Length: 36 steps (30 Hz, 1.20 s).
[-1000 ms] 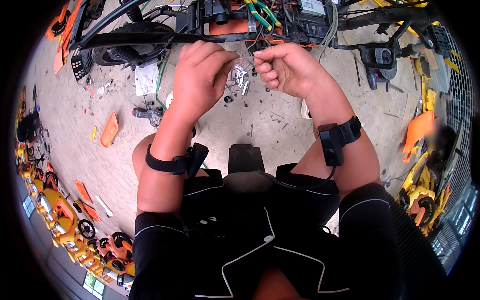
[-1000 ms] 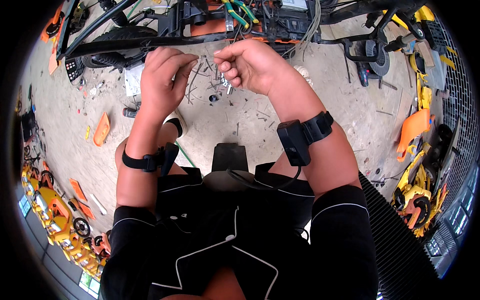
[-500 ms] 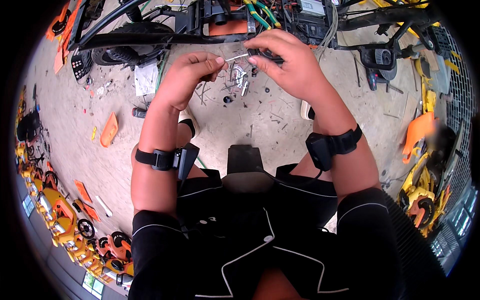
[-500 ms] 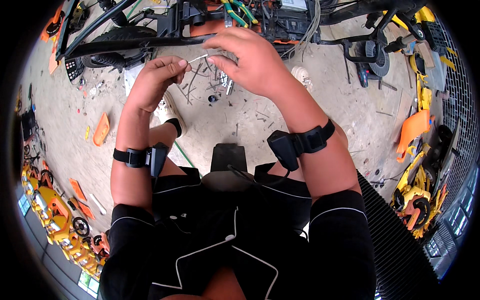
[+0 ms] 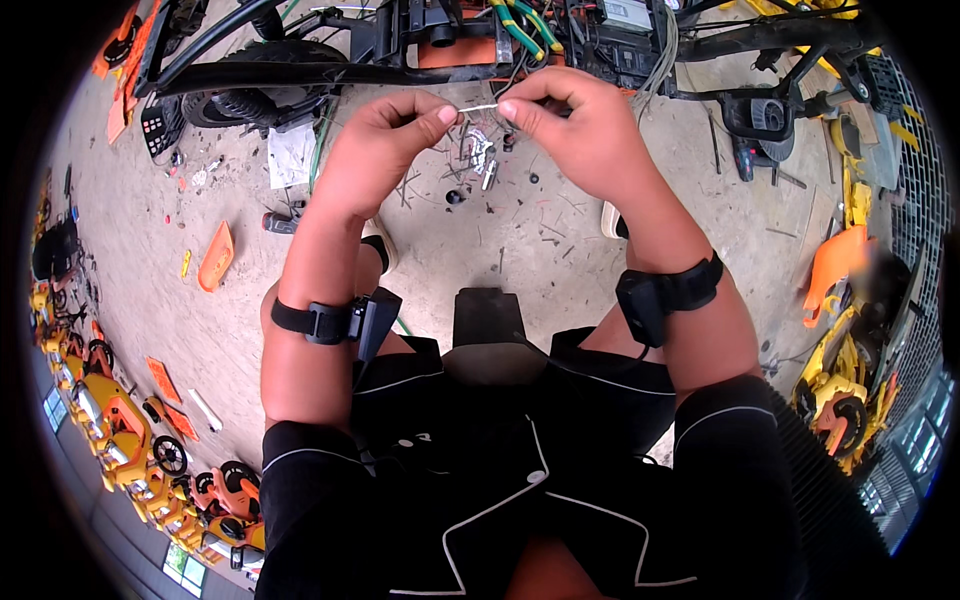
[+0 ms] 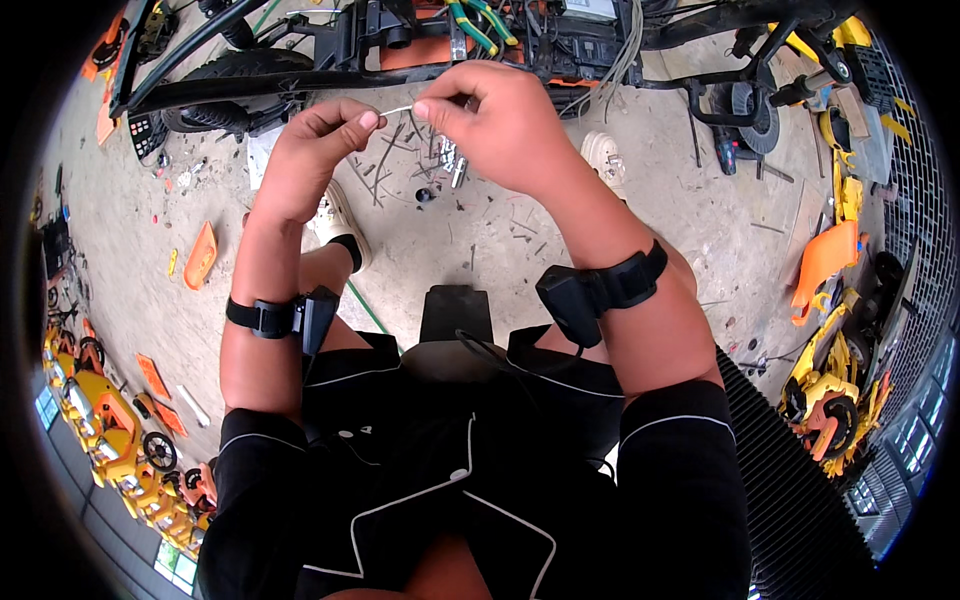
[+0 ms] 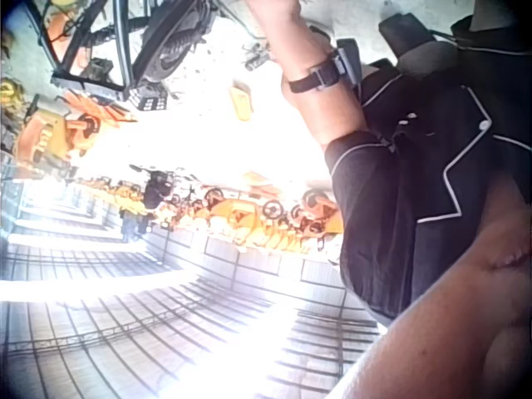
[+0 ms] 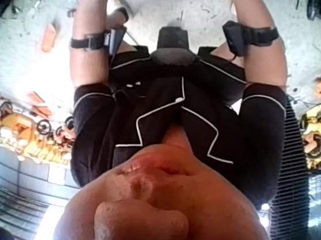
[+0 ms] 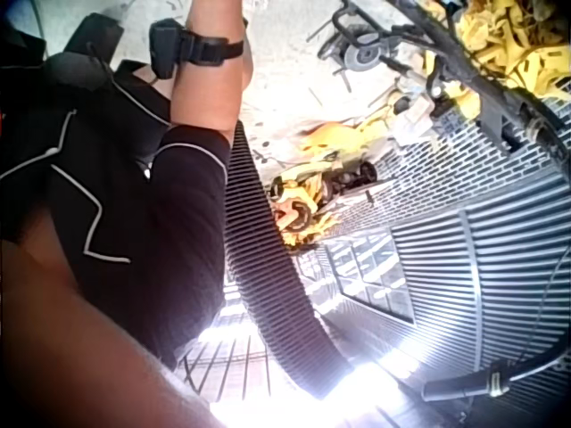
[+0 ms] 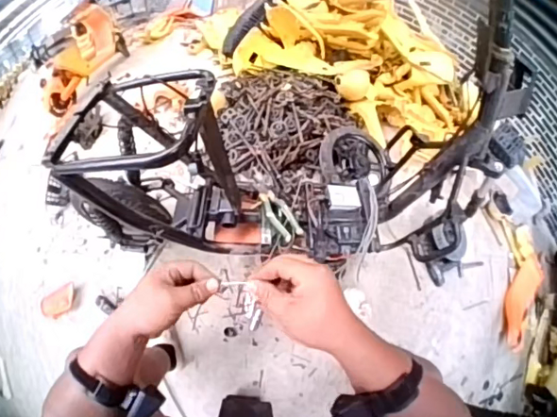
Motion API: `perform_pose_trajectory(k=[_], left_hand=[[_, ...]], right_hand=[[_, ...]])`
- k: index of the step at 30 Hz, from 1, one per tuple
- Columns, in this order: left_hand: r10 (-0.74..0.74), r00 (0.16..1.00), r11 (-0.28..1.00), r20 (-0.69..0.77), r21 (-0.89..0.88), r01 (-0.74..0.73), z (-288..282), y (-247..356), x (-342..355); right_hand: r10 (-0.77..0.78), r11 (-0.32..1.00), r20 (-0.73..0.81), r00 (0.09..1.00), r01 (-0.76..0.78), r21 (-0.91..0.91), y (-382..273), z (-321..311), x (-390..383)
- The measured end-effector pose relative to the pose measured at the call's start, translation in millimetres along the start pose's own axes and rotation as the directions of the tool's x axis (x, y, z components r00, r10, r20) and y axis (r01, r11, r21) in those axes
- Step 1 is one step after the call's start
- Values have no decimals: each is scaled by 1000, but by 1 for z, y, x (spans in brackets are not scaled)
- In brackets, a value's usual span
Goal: The person uses pliers to strip insulation and twist electrical wires while connecting them to a motorcycle frame.
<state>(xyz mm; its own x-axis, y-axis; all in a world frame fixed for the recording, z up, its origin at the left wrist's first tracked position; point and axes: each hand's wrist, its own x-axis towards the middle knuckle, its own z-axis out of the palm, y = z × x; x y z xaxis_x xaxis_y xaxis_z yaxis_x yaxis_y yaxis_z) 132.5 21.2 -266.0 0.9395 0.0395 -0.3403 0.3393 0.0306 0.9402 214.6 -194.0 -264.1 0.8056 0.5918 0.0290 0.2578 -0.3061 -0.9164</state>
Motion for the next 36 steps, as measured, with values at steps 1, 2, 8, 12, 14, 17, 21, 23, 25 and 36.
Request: perform_pose_trajectory(k=[1,2,8,12,14,17,21,23,25,36], left_hand=[[83,996,993,-29,91,-80,2,0,0],[167,984,970,-52,185,-155,3,0,0],[640,767,585,39,622,-521,7,9,-1],[743,663,426,91,700,-573,9,12,-3],[775,609,299,172,748,-592,7,13,-5],[783,577,209,233,775,-597,7,15,-7],[722,666,329,188,754,-569,0,8,-1],[615,782,523,96,694,-496,-4,2,-1],[464,886,732,-11,568,-377,-5,-1,-3],[40,997,998,71,46,-44,-16,0,-2]], right_hand=[[148,980,19,989,-149,128,-2,1,1],[288,922,59,956,-294,252,-3,2,2],[358,677,250,900,-434,594,7,-1,5],[381,487,444,811,-584,649,4,-6,7],[406,297,583,704,-705,644,5,-11,11],[374,87,697,612,-771,630,11,-11,12],[427,481,471,772,-635,605,5,-3,8],[376,747,273,886,-464,477,2,2,8],[260,895,138,956,-292,338,3,1,9],[-510,833,-59,858,476,-283,-1,2,9]])
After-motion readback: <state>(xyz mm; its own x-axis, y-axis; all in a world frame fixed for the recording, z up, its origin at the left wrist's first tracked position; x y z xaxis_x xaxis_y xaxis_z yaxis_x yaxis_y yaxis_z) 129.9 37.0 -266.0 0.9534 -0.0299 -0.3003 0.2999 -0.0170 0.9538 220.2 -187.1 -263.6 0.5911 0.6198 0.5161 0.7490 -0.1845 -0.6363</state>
